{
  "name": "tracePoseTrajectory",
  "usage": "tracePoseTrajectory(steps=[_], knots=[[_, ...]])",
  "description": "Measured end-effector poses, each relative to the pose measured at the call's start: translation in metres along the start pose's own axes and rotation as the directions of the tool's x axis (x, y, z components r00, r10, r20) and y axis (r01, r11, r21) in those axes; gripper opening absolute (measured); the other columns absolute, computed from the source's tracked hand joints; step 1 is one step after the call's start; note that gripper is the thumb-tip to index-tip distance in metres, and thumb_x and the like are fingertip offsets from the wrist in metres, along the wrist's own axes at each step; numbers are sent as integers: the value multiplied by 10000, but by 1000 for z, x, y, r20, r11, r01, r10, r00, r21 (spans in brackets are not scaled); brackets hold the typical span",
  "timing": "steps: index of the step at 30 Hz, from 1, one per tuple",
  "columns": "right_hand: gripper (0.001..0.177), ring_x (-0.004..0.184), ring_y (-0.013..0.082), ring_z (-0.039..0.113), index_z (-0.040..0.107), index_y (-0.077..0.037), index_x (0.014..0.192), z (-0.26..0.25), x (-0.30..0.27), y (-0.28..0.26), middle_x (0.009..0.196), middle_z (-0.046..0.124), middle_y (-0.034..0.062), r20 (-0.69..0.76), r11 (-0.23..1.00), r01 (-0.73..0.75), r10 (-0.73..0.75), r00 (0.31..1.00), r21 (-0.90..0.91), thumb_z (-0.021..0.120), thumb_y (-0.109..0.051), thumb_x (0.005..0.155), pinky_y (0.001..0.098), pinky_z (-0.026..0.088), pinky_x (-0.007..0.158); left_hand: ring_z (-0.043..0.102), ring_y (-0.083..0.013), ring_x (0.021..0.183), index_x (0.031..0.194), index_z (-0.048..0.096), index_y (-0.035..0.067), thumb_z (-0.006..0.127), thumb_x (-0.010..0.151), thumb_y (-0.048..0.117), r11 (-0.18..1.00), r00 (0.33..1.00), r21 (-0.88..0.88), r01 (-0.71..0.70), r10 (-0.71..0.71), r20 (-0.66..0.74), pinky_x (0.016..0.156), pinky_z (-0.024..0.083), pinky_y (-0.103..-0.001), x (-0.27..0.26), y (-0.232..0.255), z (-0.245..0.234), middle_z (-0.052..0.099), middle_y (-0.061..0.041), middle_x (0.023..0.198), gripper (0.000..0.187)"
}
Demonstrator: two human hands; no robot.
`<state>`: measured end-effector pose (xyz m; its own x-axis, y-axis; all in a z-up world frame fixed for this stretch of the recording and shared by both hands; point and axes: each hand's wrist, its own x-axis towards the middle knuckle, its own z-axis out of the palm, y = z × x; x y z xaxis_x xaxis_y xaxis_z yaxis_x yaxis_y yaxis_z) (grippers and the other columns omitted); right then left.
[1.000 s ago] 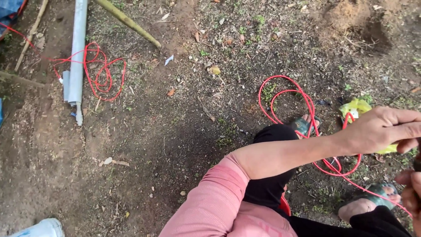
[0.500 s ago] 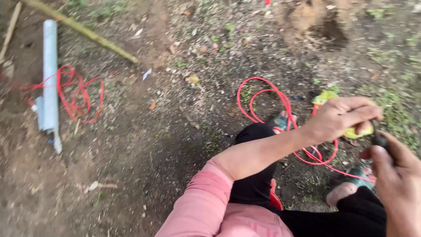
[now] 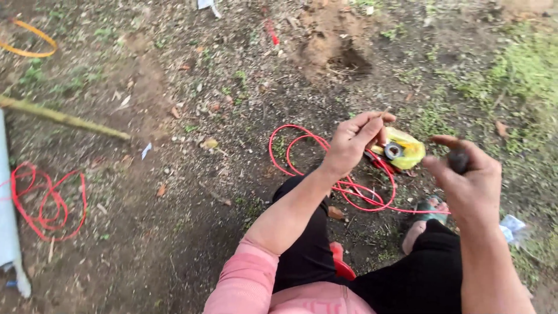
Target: The person sits on a small red stool outdoors and uses a soldering iron to heat and join the ends of red electrical wires. They then insert the joined wires into a white plastic connector and secure it by hand.
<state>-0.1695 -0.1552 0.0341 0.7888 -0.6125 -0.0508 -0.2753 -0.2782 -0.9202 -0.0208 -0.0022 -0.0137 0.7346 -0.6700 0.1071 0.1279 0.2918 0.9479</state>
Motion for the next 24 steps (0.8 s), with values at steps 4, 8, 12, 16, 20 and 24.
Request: tracePoseTrajectory(steps=[4, 8, 12, 16, 20, 24], knots=[[191, 602, 49, 489, 739, -97, 1219, 5, 5, 24, 670, 566, 5, -84, 995, -15, 23, 996, 101, 683, -101, 1036, 204, 382, 583, 528, -114, 1112, 1416, 632, 150, 576, 1072, 145, 974, 992, 221, -50, 23, 122, 910, 545, -220, -5, -5, 2, 493, -14, 1217, 349], [207, 826, 119, 627, 741, -32, 1196, 19, 13, 37, 953, 699, 93, -65, 951, 94, -79, 995, 293, 705, -32, 993, 262, 560, 754, 557, -115, 955, 1398, 632, 87, 652, 1008, 28, 995, 995, 75, -59, 53, 88, 907, 526, -256, -8, -4, 19, 523, -13, 995, 395], [215, 730, 108, 583, 730, -17, 1204, 32, 13, 36, 933, 673, 129, -43, 852, 101, -91, 995, 514, 693, -40, 994, 250, 529, 658, 672, -103, 828, 1245, 662, 3, 787, 887, -24, 986, 999, -161, -36, 30, -39, 694, 636, -237, -7, -42, 17, 621, -61, 908, 380], [195, 707, 107, 577, 735, -11, 1180, 33, 17, 44, 922, 670, 119, -8, 844, 82, -92, 996, 530, 694, -41, 992, 246, 531, 637, 684, -93, 780, 1068, 695, -15, 832, 849, -7, 988, 999, -154, 2, -10, -50, 652, 628, -233, -10, -50, 21, 695, -83, 866, 258], [120, 641, 94, 529, 745, -2, 1071, 35, 19, 40, 814, 633, 92, -26, 844, 133, -140, 990, 520, 729, 24, 955, 238, 485, 587, 672, -76, 811, 1030, 724, 18, 872, 823, 54, 995, 1000, -99, 20, -21, -18, 696, 614, -235, -11, -56, 20, 730, -74, 882, 256], [81, 697, 62, 518, 750, -34, 986, 30, 22, 31, 842, 673, 59, -72, 868, 238, -230, 971, 436, 767, 33, 944, 224, 458, 644, 674, -77, 827, 1003, 735, 30, 853, 853, 83, 998, 1000, -58, 20, -20, 0, 716, 619, -251, -11, -46, 19, 739, -68, 874, 199]])
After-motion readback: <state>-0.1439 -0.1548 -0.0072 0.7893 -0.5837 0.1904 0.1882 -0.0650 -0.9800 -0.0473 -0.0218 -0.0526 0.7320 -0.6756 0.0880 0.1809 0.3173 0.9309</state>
